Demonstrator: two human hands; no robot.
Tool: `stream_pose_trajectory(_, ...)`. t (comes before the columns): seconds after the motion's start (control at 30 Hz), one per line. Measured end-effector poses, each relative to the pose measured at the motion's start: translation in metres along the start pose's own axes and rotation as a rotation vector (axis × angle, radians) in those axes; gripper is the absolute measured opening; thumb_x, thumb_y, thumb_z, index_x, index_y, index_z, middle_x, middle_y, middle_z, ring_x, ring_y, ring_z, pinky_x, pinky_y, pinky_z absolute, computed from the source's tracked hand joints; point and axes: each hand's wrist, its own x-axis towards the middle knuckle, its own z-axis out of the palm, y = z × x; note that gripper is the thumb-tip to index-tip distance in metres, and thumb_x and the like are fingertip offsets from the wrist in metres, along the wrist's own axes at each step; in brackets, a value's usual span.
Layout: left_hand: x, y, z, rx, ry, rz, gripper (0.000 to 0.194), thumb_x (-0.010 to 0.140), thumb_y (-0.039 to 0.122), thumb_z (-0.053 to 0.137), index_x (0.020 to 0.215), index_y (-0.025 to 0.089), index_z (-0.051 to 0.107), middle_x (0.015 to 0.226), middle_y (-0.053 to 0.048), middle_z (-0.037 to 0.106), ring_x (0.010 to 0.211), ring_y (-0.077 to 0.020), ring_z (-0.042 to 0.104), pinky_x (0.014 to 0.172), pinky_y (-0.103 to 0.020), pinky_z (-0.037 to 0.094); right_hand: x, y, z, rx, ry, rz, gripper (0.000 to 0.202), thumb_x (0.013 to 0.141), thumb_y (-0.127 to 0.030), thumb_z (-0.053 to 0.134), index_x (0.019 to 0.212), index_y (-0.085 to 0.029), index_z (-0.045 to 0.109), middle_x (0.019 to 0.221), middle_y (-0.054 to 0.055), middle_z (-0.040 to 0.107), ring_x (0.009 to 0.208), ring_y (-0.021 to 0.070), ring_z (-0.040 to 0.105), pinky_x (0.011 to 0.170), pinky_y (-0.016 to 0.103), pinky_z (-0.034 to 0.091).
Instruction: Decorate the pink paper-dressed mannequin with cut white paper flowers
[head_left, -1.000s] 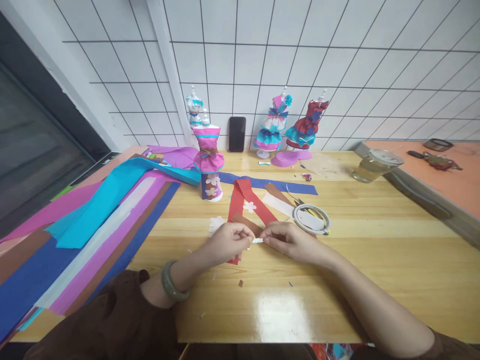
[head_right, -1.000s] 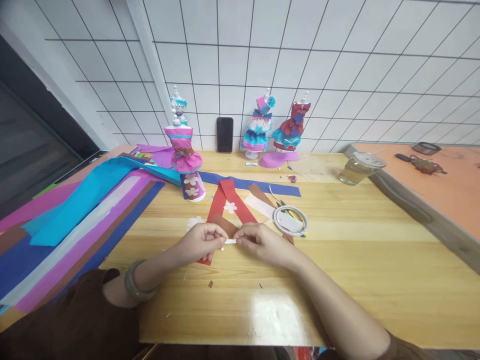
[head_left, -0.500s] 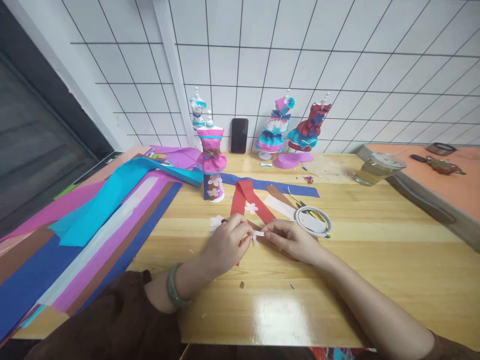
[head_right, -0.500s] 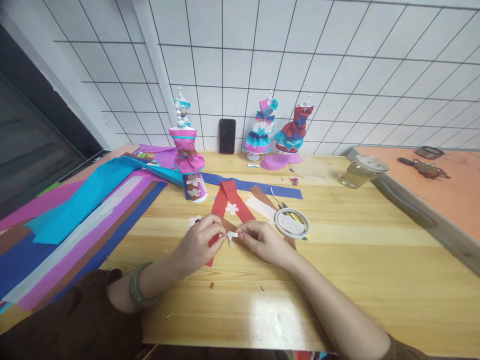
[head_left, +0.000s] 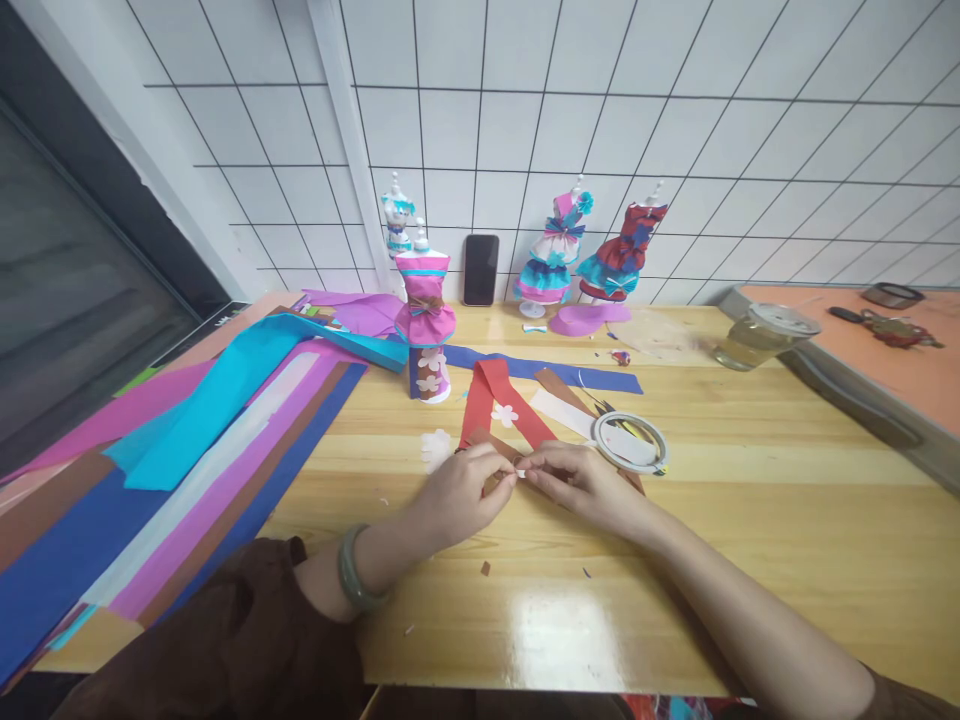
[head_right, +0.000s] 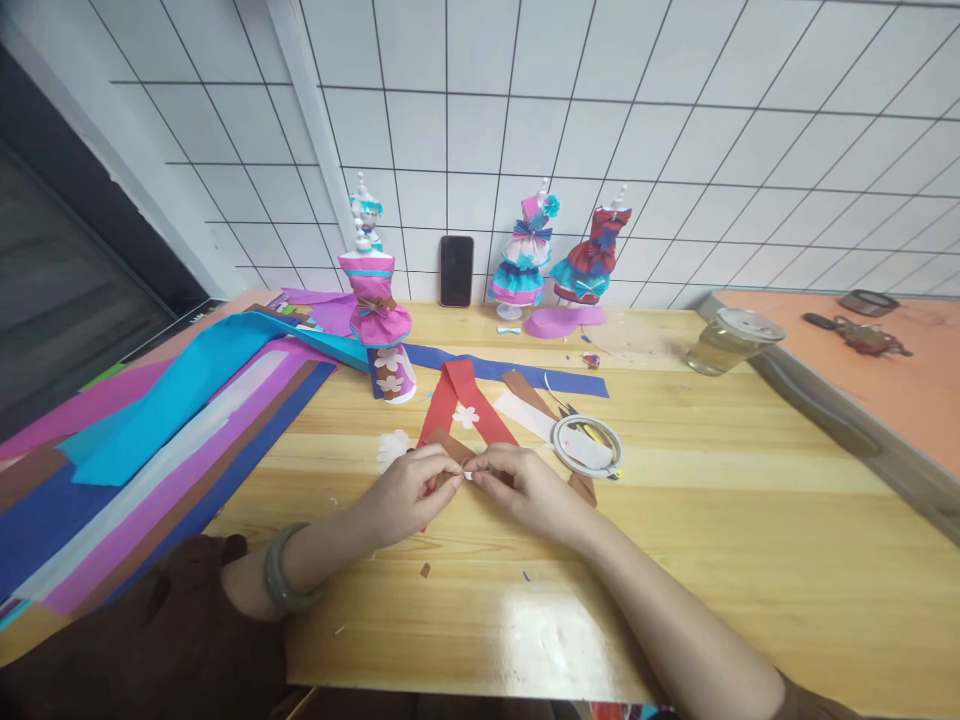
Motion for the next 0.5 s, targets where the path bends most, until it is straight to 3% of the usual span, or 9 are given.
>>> stream_pose_trajectory(0.23,0.0006,-0.0040,0.0051,-0.107,-0.024,-0.110,0.024,0.085,0.029,0.042,0.073,0.017,0.060,0.068,0.000,0.050,0.059,-0.0099,0.045,0.055,-0.022,0.034,0.0005,0.0025,0.0021,-0.037,0.027,-0.122,0.021,0.087,-0.024,0.047,0.094,-0.022,0.067,0.087,0.005,0.067,0.079,0.0133,0.062,0.071,0.026,0.048)
stream_pose_trajectory(0.5,0.0031,-0.0038,0.0040,-0.116,-0.033,-0.101,0.022,0.082,0.021,0.042,0.070,0.016,0.060,0.067,0.000,0.051,0.064,-0.0106,0.047,0.058,-0.022,0.033,0.0014,0.0040,0.0046,-0.112,0.074,-0.160,0.021,0.086,-0.023,0.049,0.097,-0.022,0.067,0.087,0.005,0.068,0.079,0.0130,0.063,0.069,0.025,0.049)
